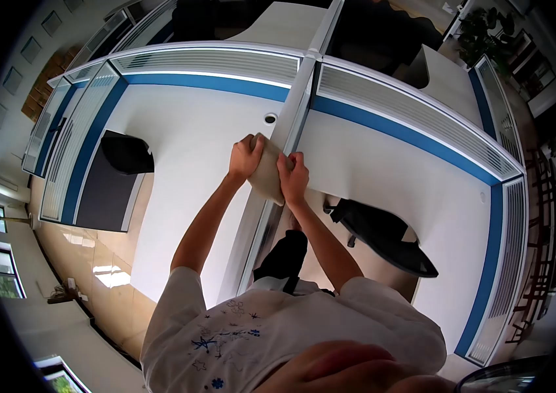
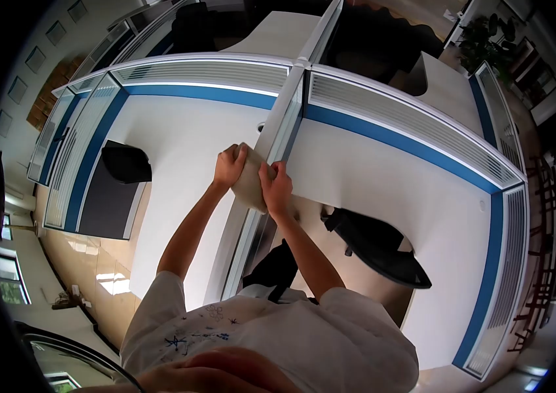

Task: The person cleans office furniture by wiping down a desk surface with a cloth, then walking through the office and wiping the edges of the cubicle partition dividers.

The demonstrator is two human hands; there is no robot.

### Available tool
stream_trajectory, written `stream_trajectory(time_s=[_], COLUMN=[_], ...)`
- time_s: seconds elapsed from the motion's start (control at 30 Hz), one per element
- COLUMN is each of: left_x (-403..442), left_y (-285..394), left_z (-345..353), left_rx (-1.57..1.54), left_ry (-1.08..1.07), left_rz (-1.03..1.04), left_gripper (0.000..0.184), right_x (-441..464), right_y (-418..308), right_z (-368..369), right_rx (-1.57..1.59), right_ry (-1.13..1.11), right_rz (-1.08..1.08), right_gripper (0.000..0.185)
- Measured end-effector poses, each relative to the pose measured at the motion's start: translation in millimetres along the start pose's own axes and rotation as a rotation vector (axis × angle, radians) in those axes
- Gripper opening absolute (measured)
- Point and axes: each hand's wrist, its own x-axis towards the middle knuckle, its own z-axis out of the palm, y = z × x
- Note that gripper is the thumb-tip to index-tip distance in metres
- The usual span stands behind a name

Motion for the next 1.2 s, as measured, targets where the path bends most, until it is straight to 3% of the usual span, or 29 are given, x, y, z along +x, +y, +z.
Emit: stream_trajectory(time_s=[0.2, 0.3, 0.4, 0.5, 0.7, 0.83, 0.9, 1.0, 1.1, 1.2], left_x=[174, 261, 341, 382, 381, 381, 382, 371, 334, 274], left_y=[4, 8, 11, 11, 10, 7, 4, -22, -38, -61], left_z=[79, 113, 153, 173, 178, 183, 180, 193, 177, 156], left_rx=[-0.169, -0.081, -0.064, -0.041, -0.093, -0.094, -0.019, -0.132, -0.126, -0.498], left_ry=[0.078, 0.101, 0.136, 0.157, 0.150, 0.194, 0.113, 0.202, 0.090, -0.119], left_rz=[-0.057, -0.020, 0.002, -0.006, -0.086, -0.091, -0.139, -0.117, -0.232, -0.419], left_gripper=[0.046, 0.048, 0.051, 0.051, 0.055, 0.059, 0.060, 0.065, 0.071, 0.073], right_x=[183, 273, 358, 402, 408, 409, 411, 392, 361, 285], right_y=[49, 66, 80, 91, 107, 86, 79, 86, 65, 49], right_z=[35, 47, 56, 63, 65, 50, 47, 39, 32, 25], right_rx=[-0.029, -0.126, -0.194, -0.273, -0.086, -0.217, -0.292, -0.355, -0.353, -0.340], right_ry=[0.007, 0.029, 0.000, -0.004, -0.046, -0.127, -0.155, -0.252, -0.292, -0.275], right_rz=[0.074, 0.028, 0.181, 0.200, 0.316, 0.389, 0.431, 0.461, 0.424, 0.363], right_gripper=[0.036, 0.040, 0.048, 0.054, 0.057, 0.067, 0.072, 0.080, 0.083, 0.082])
